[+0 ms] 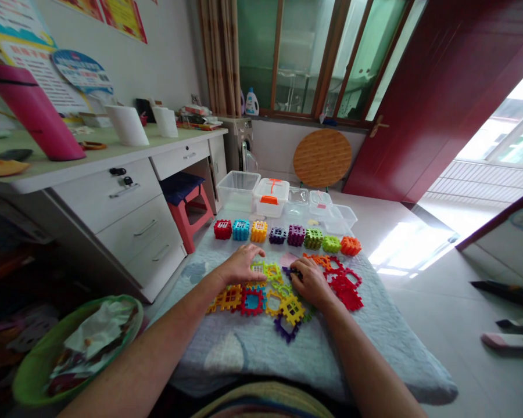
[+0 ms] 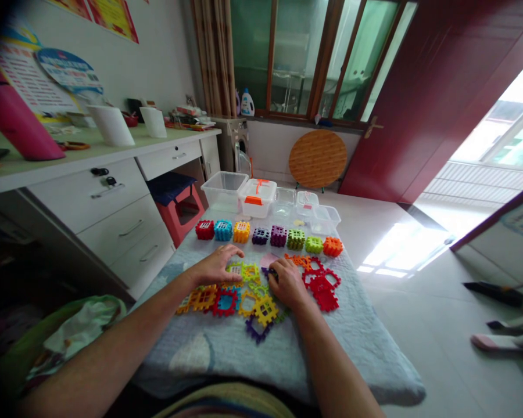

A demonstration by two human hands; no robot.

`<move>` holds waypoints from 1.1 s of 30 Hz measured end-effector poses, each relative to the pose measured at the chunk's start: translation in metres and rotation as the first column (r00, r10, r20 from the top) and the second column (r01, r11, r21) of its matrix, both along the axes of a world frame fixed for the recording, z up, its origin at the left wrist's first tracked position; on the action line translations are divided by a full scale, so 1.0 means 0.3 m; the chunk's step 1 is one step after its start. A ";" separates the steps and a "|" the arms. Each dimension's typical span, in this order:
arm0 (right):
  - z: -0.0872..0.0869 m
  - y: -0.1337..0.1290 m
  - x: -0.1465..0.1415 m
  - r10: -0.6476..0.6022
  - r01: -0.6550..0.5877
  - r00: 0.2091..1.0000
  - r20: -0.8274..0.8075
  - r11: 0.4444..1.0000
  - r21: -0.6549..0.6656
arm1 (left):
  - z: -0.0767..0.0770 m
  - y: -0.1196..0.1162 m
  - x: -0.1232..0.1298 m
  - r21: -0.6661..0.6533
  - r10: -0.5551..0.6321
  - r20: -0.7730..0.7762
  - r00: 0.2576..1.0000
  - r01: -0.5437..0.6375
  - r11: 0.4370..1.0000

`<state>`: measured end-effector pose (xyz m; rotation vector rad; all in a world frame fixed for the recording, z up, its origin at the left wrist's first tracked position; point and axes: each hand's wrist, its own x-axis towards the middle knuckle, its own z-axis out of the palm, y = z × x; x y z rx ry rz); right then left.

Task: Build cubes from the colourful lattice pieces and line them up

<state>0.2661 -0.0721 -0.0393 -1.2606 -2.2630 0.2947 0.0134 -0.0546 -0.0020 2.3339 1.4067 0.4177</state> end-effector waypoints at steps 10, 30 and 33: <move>0.008 -0.003 0.001 0.000 0.000 1.000 -0.002 1.000 -0.001 | -0.011 -0.005 0.041 -0.006 0.001 -0.116 0.993 -0.002 1.000; 0.014 -0.013 -0.002 -0.007 0.007 1.000 -0.005 1.000 -0.009 | -0.007 0.045 0.149 -0.066 -0.073 0.191 0.979 0.087 0.994; 0.011 -0.012 -0.001 -0.010 0.010 1.000 -0.003 1.000 -0.006 | -0.026 0.045 0.138 0.096 -0.014 0.137 0.990 0.001 0.995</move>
